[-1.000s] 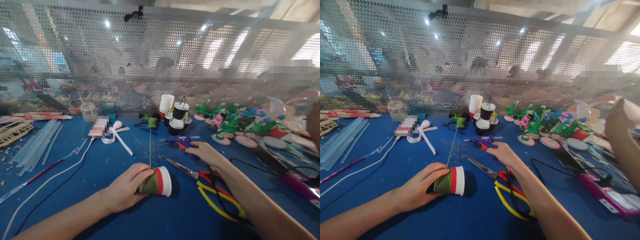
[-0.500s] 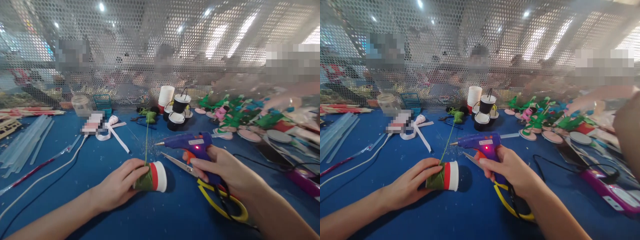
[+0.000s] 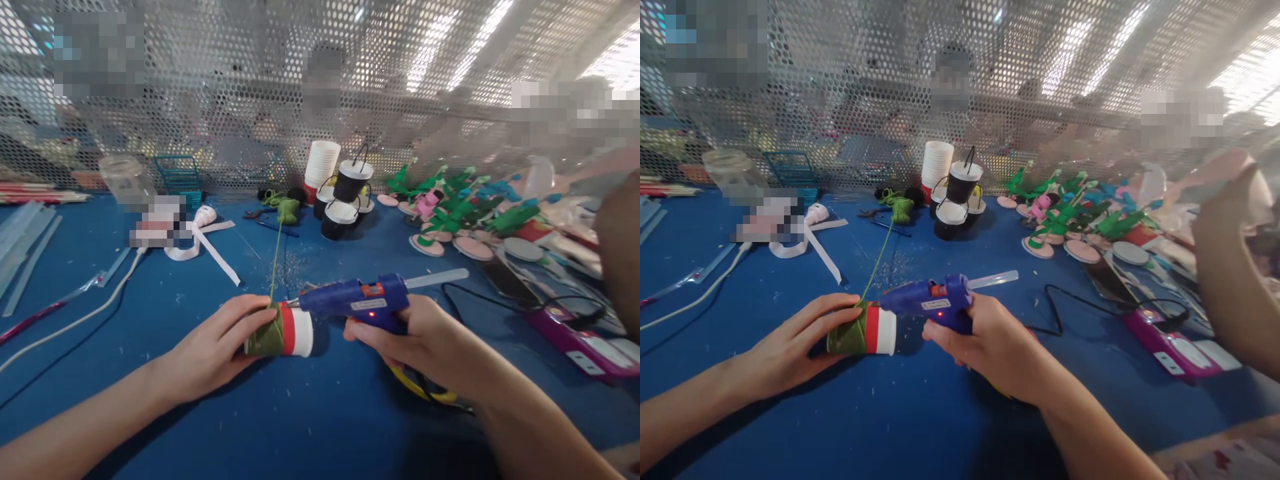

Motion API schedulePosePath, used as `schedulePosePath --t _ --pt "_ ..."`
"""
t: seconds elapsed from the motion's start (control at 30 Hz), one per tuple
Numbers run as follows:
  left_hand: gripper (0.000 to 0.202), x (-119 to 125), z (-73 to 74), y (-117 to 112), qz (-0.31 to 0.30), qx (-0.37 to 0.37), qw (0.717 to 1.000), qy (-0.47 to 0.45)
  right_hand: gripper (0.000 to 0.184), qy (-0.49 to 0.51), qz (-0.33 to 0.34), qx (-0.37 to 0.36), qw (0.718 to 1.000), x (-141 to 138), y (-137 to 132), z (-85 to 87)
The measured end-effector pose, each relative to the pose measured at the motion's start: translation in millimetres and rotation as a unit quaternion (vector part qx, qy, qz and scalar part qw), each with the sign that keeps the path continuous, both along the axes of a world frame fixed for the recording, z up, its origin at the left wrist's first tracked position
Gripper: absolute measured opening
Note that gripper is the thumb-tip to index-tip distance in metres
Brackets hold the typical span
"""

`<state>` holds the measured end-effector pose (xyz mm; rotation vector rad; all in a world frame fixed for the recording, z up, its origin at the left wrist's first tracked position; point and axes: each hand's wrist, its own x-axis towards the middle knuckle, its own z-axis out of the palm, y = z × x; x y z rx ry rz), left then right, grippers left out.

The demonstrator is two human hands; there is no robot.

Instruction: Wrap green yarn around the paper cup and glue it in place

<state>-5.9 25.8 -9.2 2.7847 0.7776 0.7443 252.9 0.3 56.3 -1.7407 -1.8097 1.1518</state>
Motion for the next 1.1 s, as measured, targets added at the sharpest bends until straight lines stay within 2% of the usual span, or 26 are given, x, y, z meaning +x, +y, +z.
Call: schedulePosePath --t 0.2,0.33,0.53,1.1 --pt "0.045 0.3 -0.4 -1.5 0.003 -0.012 1.0 -0.001 0.033 -0.048 0.01 0.028 0.998 5.3 -5.9 -7.6" --pt "0.043 0.7 0.1 -2.0 0.007 -0.017 1.0 -0.001 0.031 -0.062 0.007 0.061 0.996 4.6 -5.9 -11.1" --pt "0.044 1.7 2.3 -1.0 0.004 -0.018 1.0 0.0 0.032 -0.093 0.004 0.065 0.994 2.3 -6.9 -9.1" --pt "0.039 4.8 3.6 -0.3 0.0 -0.011 1.0 -0.016 0.04 -0.184 0.063 0.146 0.97 5.4 -13.3 -12.4"
